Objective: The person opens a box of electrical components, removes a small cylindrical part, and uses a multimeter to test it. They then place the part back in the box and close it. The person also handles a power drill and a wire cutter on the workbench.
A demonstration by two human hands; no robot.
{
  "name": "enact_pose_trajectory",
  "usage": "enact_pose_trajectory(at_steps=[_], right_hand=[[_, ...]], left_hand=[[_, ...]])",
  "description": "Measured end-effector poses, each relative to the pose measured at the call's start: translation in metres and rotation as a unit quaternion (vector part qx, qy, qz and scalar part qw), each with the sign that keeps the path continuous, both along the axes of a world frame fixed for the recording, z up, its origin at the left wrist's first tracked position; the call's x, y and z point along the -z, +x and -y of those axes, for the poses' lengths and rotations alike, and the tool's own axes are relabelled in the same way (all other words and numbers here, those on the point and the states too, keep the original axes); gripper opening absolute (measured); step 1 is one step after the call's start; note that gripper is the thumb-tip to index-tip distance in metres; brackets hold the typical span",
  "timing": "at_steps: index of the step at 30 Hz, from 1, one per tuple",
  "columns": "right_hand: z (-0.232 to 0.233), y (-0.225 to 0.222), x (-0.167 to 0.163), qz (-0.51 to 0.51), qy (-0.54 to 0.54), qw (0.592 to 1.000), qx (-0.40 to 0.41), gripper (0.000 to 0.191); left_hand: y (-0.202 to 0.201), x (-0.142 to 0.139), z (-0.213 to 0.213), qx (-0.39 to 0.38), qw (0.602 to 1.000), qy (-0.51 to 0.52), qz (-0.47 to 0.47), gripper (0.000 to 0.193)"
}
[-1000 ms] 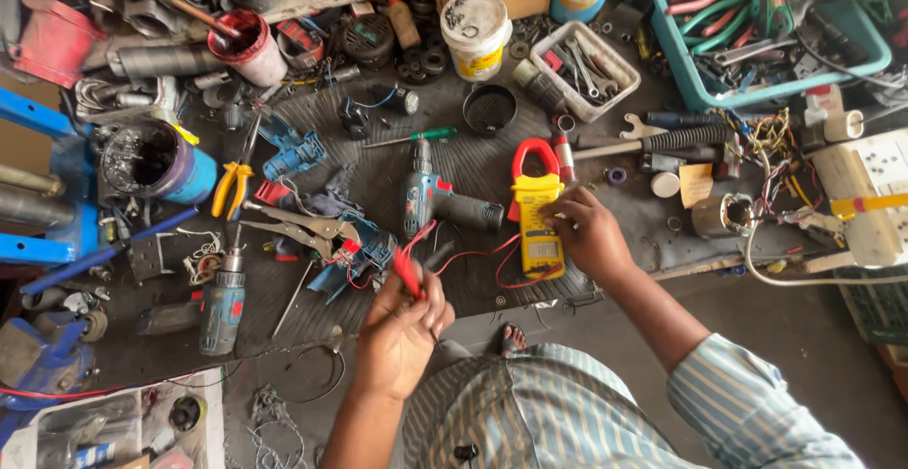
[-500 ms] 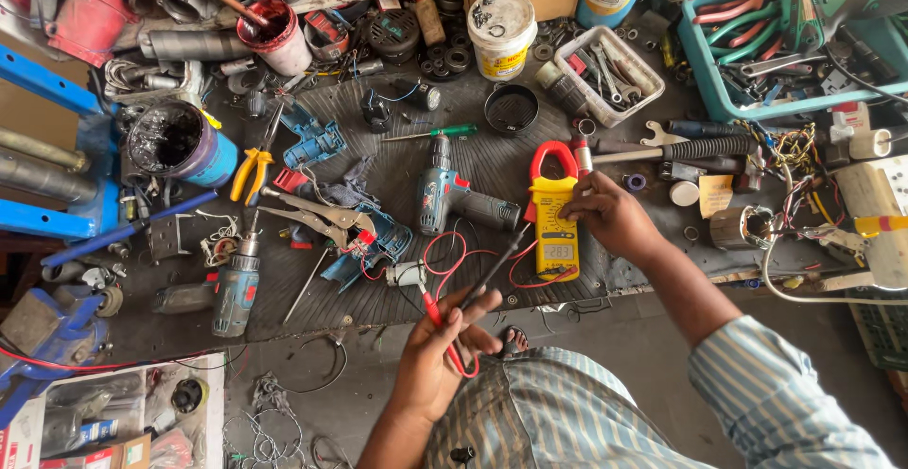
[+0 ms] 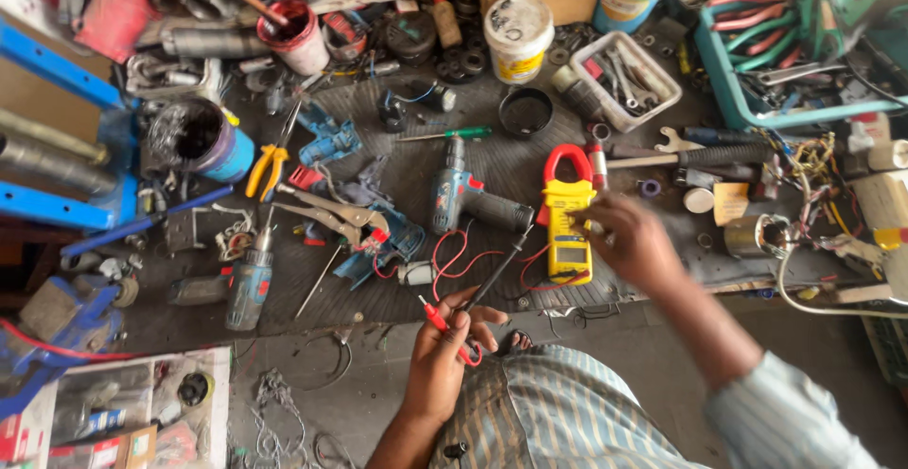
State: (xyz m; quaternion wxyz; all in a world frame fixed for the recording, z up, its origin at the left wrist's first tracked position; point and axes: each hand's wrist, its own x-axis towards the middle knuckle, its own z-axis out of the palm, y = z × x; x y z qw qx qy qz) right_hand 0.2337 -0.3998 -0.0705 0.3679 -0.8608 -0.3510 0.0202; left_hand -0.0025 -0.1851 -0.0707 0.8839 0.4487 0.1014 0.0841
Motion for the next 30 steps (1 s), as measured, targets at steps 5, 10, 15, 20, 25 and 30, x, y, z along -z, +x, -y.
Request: enact_pose_trajectory(at_steps=[5, 10, 15, 20, 25, 30], right_hand=[[-0.036, -0.100, 0.006, -0.444, 0.307, 0.840, -0.054, 0.035], [-0.047, -0.118, -0.016, -0.360, 0.189, 0.913, 0.017, 0.049], [-0.067, -0.137, -0.039, -0.084, -0.004, 0.984, -0.154, 0.041], [-0.106, -0.174, -0.041, -0.222, -0.008, 0.965, -0.135, 0.036], [-0.130, -0.209, -0.032, -0.259, 0.008, 0.955, -0.144, 0.038], [-0.149, -0.249, -0.013, -0.449, 0.079, 0.885, -0.093, 0.038]], left_hand=[[0.000, 0.011, 0.004, 0.077, 0.988, 0.121, -0.049, 0.043], [-0.009, 0.013, -0.007, -0.052, 0.955, 0.286, -0.065, 0.034], [-0.039, -0.014, -0.047, 0.011, 0.859, 0.476, -0.190, 0.035], [-0.070, -0.029, -0.076, -0.041, 0.875, 0.482, -0.013, 0.032], [-0.108, -0.021, -0.106, 0.042, 0.929, 0.341, -0.139, 0.045], [-0.138, -0.003, -0.138, 0.109, 0.983, 0.130, -0.075, 0.048]])
